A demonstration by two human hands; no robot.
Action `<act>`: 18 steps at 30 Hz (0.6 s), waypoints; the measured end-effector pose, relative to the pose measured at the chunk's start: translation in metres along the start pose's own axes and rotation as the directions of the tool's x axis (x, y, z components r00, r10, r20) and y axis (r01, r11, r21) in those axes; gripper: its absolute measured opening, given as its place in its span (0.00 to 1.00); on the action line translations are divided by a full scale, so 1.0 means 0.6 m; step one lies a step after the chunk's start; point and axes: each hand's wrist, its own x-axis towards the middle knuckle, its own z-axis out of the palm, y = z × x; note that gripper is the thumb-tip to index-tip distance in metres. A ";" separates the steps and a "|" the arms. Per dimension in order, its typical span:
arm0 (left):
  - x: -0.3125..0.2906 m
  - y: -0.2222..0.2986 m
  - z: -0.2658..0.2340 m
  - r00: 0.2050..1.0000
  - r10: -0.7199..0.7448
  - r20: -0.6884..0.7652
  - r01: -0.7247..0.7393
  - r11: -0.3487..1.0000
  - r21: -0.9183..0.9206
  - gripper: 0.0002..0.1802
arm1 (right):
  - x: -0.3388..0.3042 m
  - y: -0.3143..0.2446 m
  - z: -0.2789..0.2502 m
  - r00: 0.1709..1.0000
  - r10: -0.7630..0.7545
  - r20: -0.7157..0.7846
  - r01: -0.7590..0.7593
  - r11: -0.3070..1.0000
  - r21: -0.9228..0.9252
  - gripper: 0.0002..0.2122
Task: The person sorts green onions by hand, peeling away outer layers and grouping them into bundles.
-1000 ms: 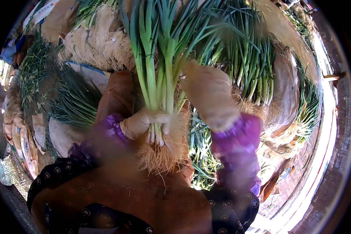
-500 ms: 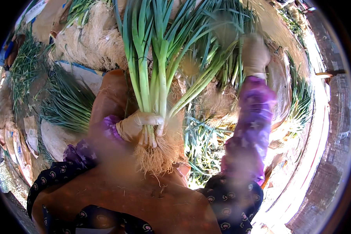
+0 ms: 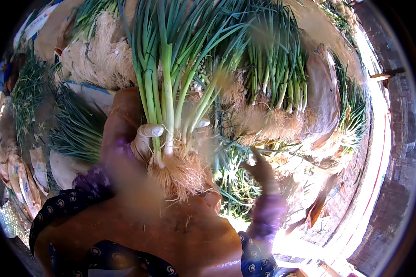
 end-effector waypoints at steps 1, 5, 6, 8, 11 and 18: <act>-0.006 0.018 0.036 1.000 -0.017 0.027 0.018 0.998 -0.053 0.19 | -0.014 0.016 0.055 0.995 0.071 0.076 -0.073 0.997 0.014 0.17; -0.008 0.010 0.064 0.999 0.016 0.029 -0.014 0.998 -0.058 0.22 | 0.042 -0.077 0.106 0.990 0.102 0.096 -0.140 0.732 0.667 0.18; -0.006 0.005 0.060 1.000 0.017 0.015 -0.017 1.000 -0.019 0.22 | 0.064 -0.116 0.101 0.987 0.101 0.126 -0.161 0.546 0.822 0.18; 0.001 -0.009 0.042 0.999 0.016 -0.027 -0.015 0.997 0.070 0.20 | 0.106 -0.185 0.066 0.982 -0.059 0.179 -0.121 0.534 0.837 0.14; -0.001 -0.017 0.033 0.995 0.044 -0.093 -0.028 0.985 0.169 0.18 | 0.127 -0.231 0.092 0.992 -0.106 0.065 0.023 0.670 0.742 0.08; -0.007 -0.010 0.032 0.994 -0.025 -0.110 0.047 0.978 0.203 0.15 | 0.117 -0.227 0.087 0.954 0.012 0.299 -0.299 0.073 0.951 0.11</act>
